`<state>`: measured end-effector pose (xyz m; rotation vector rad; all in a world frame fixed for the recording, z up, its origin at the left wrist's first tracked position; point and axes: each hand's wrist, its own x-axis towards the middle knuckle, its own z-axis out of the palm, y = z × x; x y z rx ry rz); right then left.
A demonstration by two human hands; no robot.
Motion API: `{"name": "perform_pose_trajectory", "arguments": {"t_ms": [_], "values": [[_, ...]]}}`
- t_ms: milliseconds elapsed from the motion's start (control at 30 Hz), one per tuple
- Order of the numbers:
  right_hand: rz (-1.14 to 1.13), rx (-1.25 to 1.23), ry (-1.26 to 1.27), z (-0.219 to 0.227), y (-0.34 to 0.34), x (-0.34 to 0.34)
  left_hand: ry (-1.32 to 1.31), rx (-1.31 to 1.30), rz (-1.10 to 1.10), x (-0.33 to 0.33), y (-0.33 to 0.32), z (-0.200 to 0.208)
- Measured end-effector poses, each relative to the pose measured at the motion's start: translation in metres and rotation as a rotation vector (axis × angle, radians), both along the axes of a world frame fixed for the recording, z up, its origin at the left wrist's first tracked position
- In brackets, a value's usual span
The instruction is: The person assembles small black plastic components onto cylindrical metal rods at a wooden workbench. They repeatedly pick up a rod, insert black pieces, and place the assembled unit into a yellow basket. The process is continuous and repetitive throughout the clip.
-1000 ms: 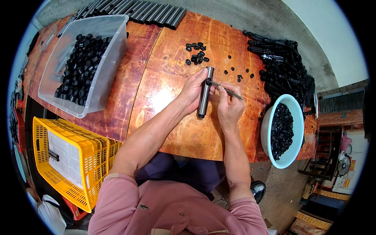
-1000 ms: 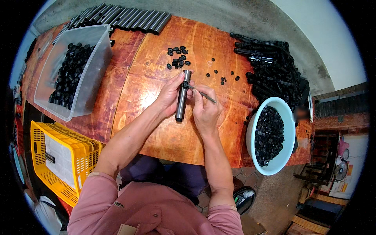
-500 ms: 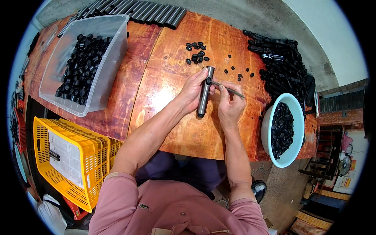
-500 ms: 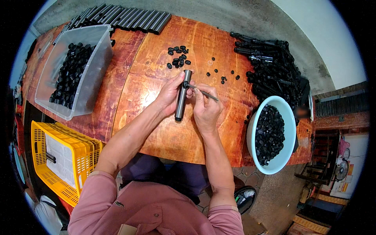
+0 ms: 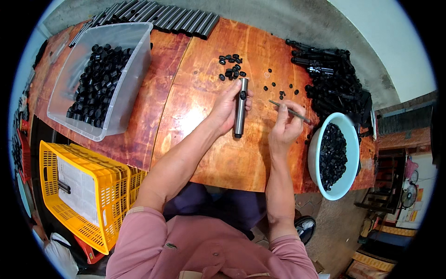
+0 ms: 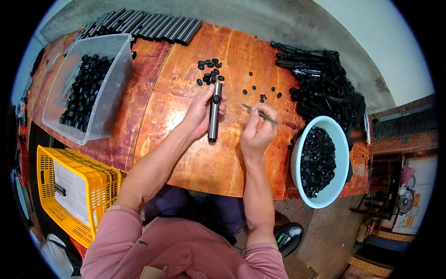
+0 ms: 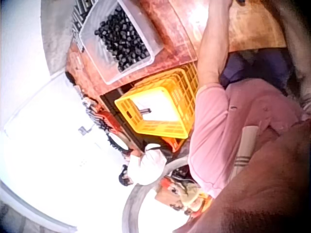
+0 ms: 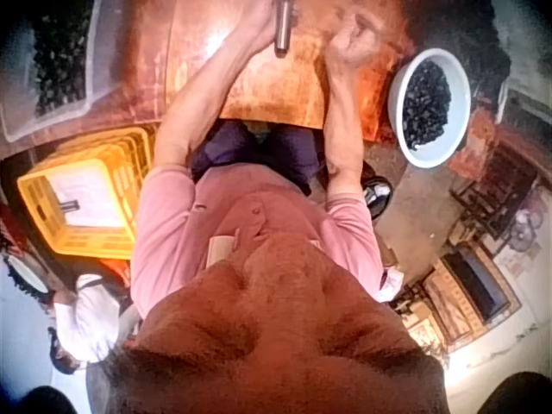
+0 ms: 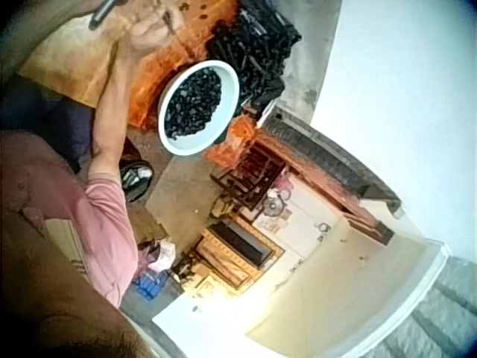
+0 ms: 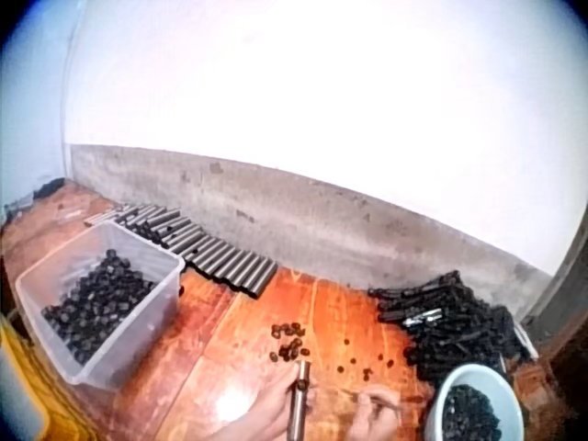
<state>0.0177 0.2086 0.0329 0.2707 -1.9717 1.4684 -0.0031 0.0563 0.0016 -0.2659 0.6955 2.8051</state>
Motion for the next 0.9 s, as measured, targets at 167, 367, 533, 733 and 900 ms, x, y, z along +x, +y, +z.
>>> {"name": "perform_pose_trajectory", "arguments": {"t_ms": [167, 367, 533, 733, 900], "values": [[-0.326, 0.828, -0.326, 0.016, 0.044, -0.015, 0.029, 0.064, 0.07, -0.005, -0.014, -0.004], [-0.398, 1.099, -0.692, 0.014, 0.075, -0.013, 0.079, 0.12, 0.227, -0.02, -0.038, -0.006], [-0.4, 1.013, -0.789, 0.013, 0.081, -0.016, 0.117, 0.138, 0.31, -0.025, -0.046, -0.009], [-0.42, 1.034, -0.717, 0.011, 0.075, -0.017, 0.073, 0.185, 0.334, -0.026, -0.052, -0.006], [-0.272, 0.898, -0.419, 0.018, 0.044, -0.024, 0.105, 0.232, 0.343, -0.03, -0.056, -0.014]]}}
